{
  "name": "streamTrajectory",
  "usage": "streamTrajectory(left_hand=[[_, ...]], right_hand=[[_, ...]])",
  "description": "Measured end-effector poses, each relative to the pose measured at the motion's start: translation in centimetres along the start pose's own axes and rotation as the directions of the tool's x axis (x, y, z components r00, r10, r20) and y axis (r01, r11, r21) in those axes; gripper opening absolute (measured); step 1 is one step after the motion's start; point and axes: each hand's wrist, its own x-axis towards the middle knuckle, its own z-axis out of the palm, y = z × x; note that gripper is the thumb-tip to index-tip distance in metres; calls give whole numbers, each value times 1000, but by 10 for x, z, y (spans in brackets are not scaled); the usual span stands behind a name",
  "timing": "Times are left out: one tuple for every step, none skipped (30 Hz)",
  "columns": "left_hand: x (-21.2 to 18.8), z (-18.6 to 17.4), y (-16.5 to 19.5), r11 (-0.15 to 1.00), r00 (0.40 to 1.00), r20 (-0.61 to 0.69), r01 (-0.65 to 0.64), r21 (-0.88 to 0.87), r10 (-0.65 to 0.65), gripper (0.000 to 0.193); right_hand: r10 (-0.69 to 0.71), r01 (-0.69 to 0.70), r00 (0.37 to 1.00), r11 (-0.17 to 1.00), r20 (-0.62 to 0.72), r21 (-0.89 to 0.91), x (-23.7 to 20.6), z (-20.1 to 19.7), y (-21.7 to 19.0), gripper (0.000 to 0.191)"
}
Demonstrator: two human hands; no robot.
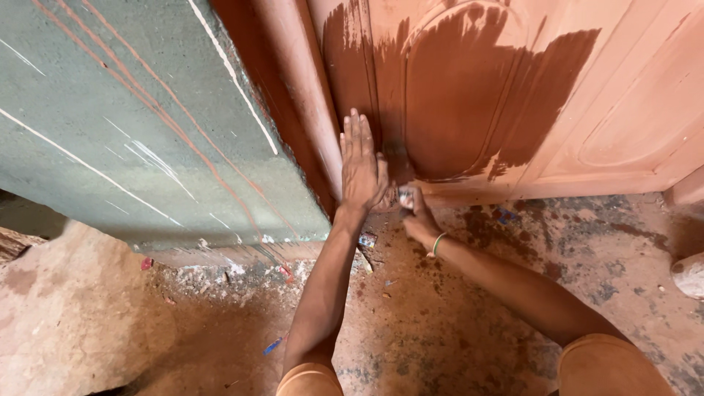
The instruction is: The person dips a paintbrush into a can of reddish-brown paint and brushes the paint onto a paneled wooden door, working across the recessed panels and edges while steadying the door with the other hand. They continue coating successive sections of the door surface throughout the clip.
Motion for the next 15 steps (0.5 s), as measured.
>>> streamTrajectory(left_hand=[[1,1,1,1000,1000,7,10,0,-10,79],[2,3,3,1000,1000,18,21,0,-21,80],[1,4,4,1000,1000,20,21,4,-21,80],[2,5,4,1000,1000,23,20,5,-20,80],[3,6,5,1000,1000,25,17,6,-17,80],[3,8,6,1000,999,34,24,2,-24,80],[4,10,6,1000,999,42,31,-1,-31,80],[4,11,6,999,998,51,39,-3,-39,80],[4,12,6,999,998,54,44,5,-44,79],[3,14,5,999,997,59,48,11,-48,78],[4,17,5,999,997,62,50,16,-51,77],[5,20,5,998,995,80,61,25,-63,77],[6,23,4,997,992,97,73,36,-76,78],[6,26,4,995,989,117,85,46,-89,78],[6,28,3,994,985,140,93,58,-100,79]], right_hand=[[63,-63,998,997,11,44,-1,1,7,58],[127,-129,992,988,25,90,-2,2,12,56],[143,-169,984,947,110,272,-4,2,15,38],[141,-215,971,871,193,442,-4,1,17,30],[121,-264,955,763,271,591,-4,0,18,39],[210,-296,953,793,217,533,-3,-3,18,30],[294,-332,943,816,155,473,-3,-6,13,37],[370,-372,925,831,88,413,-3,-10,5,55],[317,-322,945,852,83,412,-3,-18,-5,51],[264,-271,962,870,76,411,-4,-25,-19,46],[208,-217,976,887,68,408,-4,-34,-34,42],[154,-169,986,895,69,414,-6,-44,-50,43],[101,-122,992,900,71,418,-10,-54,-65,44],[21,-47,998,906,66,420,-13,-62,-80,42],[-60,29,996,906,61,422,-18,-70,-94,39]])
